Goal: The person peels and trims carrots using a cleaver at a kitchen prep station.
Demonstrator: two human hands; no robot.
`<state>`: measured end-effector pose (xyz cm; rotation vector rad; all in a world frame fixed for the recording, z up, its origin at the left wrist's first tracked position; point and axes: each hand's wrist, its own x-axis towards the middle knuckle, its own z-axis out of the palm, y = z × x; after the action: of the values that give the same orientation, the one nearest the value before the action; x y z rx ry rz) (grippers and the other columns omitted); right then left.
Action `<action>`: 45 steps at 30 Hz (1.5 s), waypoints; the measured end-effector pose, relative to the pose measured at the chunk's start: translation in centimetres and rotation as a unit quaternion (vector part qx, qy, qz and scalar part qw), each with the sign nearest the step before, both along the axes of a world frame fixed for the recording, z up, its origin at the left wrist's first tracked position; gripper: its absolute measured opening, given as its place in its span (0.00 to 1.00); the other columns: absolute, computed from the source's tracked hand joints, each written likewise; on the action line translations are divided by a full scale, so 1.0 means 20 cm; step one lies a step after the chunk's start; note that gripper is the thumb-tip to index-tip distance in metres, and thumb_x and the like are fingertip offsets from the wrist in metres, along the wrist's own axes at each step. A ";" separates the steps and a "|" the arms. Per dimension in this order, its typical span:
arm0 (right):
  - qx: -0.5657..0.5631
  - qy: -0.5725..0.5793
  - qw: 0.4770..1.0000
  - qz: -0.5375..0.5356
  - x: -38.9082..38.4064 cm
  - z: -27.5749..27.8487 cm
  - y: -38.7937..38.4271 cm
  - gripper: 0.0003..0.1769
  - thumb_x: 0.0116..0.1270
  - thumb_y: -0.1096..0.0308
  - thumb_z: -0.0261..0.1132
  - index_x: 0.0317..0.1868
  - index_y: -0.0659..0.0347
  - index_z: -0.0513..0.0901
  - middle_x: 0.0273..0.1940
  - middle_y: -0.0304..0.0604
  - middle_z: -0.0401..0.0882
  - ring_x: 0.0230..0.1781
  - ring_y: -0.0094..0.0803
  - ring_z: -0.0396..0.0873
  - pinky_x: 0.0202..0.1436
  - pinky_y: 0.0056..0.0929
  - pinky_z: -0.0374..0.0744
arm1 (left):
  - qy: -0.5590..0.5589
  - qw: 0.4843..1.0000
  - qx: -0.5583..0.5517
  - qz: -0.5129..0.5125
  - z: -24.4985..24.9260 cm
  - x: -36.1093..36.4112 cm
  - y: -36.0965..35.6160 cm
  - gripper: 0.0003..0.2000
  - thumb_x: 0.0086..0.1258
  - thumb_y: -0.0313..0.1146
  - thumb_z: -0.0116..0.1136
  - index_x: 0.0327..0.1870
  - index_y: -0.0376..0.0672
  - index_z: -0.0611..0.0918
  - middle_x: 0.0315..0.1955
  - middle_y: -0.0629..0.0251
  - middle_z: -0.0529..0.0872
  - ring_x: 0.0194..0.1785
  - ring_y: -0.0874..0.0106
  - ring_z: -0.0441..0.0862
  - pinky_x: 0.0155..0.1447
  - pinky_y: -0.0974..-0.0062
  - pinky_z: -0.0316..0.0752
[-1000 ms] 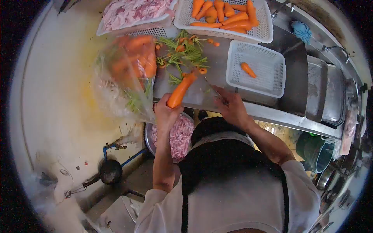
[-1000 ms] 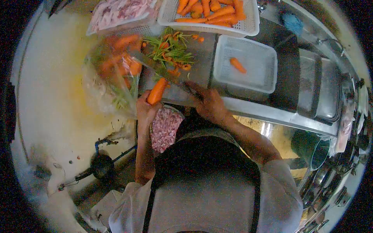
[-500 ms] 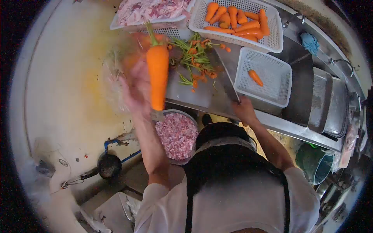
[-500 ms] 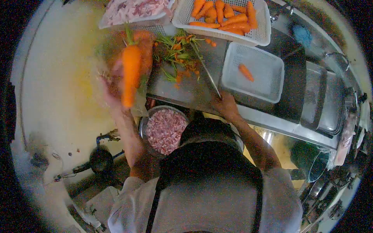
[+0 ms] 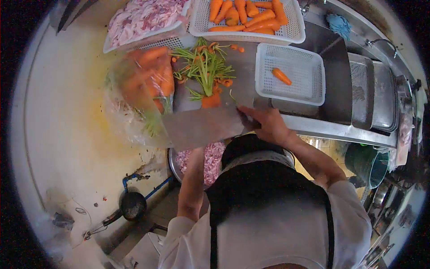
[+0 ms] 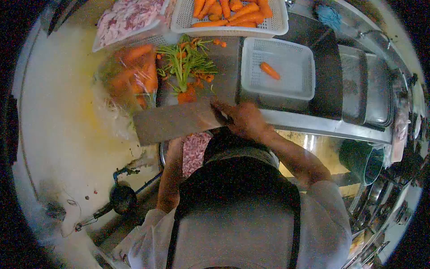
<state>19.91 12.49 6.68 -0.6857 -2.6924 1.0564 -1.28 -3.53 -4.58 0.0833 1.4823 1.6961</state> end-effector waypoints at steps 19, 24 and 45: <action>0.024 0.024 0.998 0.060 -0.11 -0.02 -0.03 0.32 0.54 0.70 0.67 0.63 0.48 0.75 0.28 0.52 0.82 0.26 0.50 0.81 0.30 0.46 0.77 | 0.535 0.832 -0.093 -0.117 0.21 0.00 -0.17 0.28 0.58 0.31 0.65 0.62 0.39 0.72 0.41 0.62 0.84 0.45 0.63 0.82 0.51 0.70 0.76; 0.018 0.020 0.997 0.067 -0.18 -0.10 -0.02 0.32 0.56 0.68 0.66 0.64 0.48 0.73 0.29 0.53 0.82 0.28 0.53 0.81 0.34 0.50 0.78 | 0.612 0.755 -0.160 -0.174 0.36 0.03 -0.18 0.25 0.55 0.30 0.65 0.56 0.38 0.75 0.42 0.56 0.84 0.48 0.59 0.81 0.53 0.67 0.75; -0.266 0.085 0.914 -0.293 0.22 -0.43 0.09 0.09 0.65 0.66 0.62 0.37 0.65 0.79 0.18 0.34 0.71 0.15 0.21 0.67 0.19 0.27 0.66 | 0.149 0.963 0.225 0.017 0.84 -0.18 0.79 0.21 0.67 0.26 0.58 0.60 0.40 0.71 0.43 0.63 0.82 0.42 0.73 0.82 0.46 0.75 0.77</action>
<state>24.39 14.23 -2.01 -1.3087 -1.8391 1.5640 -4.79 12.22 12.21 0.5801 1.2800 2.0915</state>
